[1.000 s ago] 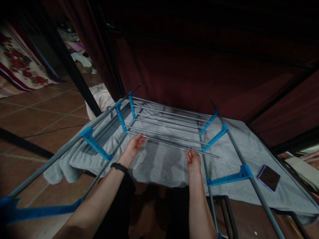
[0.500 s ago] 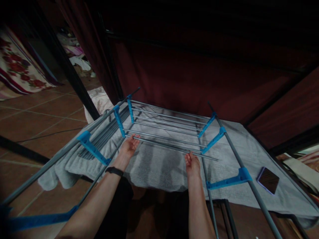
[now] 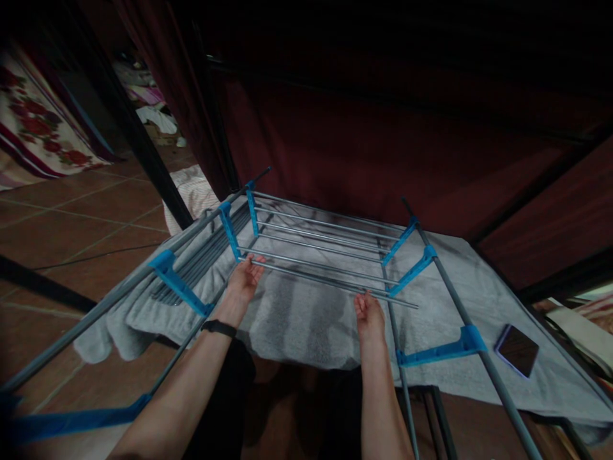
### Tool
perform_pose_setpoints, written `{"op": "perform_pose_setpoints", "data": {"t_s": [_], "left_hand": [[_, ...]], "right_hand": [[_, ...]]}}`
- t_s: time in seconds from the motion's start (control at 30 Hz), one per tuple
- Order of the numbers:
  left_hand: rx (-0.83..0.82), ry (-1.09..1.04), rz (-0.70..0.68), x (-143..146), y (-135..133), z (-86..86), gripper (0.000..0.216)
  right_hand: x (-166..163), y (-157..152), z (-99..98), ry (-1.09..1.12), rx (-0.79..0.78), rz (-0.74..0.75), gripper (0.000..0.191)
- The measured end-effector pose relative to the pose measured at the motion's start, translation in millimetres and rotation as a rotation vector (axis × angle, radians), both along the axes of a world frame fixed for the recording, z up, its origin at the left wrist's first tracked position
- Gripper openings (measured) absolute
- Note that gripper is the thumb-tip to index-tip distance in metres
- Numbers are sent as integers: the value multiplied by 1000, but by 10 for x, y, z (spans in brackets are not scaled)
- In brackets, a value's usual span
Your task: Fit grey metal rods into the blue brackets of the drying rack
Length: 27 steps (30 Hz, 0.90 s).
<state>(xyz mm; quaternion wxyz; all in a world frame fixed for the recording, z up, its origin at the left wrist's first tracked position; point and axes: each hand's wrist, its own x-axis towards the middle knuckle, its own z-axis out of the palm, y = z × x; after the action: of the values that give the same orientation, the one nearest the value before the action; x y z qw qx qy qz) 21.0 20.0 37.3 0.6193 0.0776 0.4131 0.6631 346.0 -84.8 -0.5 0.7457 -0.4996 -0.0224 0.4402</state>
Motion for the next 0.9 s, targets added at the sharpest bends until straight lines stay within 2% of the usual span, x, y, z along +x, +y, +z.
{"op": "perform_pose_setpoints", "data": {"t_s": [0.2, 0.37, 0.7, 0.9], "left_hand": [[88, -5, 28, -60, 12, 52, 10], [121, 3, -21, -29, -2, 37, 10], [100, 45, -67, 16, -8, 16, 24], [55, 42, -50, 6, 30, 2, 24]], "right_hand": [[-68, 23, 99, -24, 113, 74, 18], [-71, 27, 141, -35, 97, 48, 21], [-31, 35, 71, -34, 87, 22, 24], [-71, 30, 122, -43, 117, 35, 25]]}}
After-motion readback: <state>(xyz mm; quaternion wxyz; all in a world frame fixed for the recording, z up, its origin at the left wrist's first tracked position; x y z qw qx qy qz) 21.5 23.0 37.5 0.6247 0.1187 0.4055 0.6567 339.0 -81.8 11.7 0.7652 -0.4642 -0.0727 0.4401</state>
